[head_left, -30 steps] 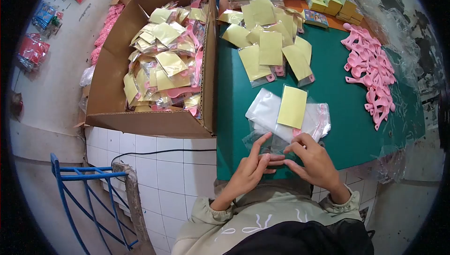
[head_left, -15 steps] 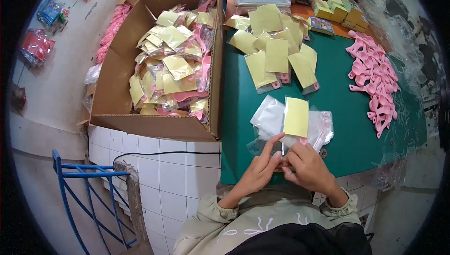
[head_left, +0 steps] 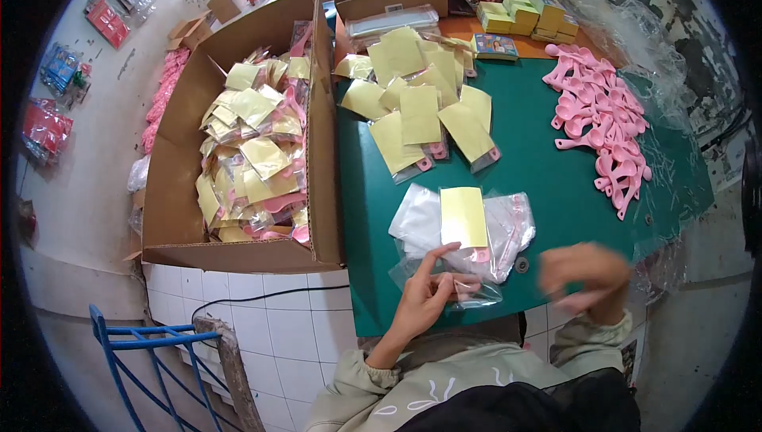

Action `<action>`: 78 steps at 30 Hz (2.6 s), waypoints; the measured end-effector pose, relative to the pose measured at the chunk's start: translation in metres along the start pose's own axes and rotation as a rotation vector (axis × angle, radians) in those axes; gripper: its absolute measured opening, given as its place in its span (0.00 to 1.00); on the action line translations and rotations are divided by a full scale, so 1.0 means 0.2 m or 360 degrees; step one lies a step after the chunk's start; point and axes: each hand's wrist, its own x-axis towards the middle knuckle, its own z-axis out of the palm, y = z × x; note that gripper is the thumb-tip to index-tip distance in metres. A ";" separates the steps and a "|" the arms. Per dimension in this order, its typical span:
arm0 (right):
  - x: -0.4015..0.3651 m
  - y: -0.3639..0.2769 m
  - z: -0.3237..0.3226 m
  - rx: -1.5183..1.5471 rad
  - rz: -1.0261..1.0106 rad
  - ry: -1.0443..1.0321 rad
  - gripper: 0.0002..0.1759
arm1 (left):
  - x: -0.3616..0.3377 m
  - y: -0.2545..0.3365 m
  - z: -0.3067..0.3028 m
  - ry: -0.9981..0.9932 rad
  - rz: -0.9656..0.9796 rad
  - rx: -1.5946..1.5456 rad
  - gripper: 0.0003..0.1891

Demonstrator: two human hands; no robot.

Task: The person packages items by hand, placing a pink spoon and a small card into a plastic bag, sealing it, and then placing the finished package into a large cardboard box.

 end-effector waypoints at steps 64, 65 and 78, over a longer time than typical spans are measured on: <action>0.36 0.18 0.10 0.0121 0.0579 0.1349 0.23 | 0.11 0.43 0.04 0.0424 0.0734 0.1215 0.27; 0.41 0.24 0.00 0.0170 0.0542 0.1296 0.26 | 0.20 0.48 0.02 0.0463 0.0837 0.1359 0.28; 0.74 1.05 -0.48 -0.1023 0.1047 0.1268 0.67 | 1.13 0.27 -0.40 0.1717 0.0538 0.1805 0.43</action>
